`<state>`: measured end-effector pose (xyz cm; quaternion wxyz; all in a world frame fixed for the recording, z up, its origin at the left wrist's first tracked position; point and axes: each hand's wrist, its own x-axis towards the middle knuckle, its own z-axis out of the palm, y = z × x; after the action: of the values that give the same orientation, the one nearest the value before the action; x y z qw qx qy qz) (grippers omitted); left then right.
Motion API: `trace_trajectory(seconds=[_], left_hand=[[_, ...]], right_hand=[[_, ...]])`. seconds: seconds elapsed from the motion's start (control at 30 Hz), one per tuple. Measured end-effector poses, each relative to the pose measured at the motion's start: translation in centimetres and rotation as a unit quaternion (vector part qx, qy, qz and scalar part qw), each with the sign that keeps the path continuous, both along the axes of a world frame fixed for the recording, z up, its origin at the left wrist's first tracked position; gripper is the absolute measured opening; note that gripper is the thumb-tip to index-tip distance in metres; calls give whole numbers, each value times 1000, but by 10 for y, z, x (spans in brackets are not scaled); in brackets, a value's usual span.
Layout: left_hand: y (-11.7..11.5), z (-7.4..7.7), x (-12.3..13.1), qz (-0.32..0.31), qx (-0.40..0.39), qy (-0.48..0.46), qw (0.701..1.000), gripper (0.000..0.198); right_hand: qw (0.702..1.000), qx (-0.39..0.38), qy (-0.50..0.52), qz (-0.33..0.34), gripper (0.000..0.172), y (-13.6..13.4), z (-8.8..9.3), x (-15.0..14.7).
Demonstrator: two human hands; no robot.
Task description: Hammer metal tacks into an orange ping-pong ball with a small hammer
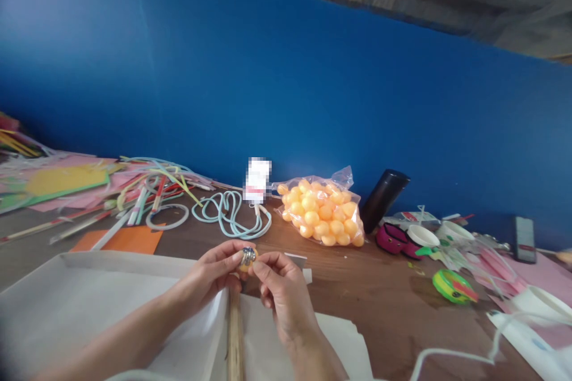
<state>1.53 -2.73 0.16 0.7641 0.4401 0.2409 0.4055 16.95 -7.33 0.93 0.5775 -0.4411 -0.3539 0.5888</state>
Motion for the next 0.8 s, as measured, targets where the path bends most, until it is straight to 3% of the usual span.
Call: trace_trajectory(seconds=[0.8], left_hand=[[-1, 2, 0, 1, -7, 7, 1000, 29]], right_hand=[[1000, -8, -16, 23, 17, 3, -1, 4]])
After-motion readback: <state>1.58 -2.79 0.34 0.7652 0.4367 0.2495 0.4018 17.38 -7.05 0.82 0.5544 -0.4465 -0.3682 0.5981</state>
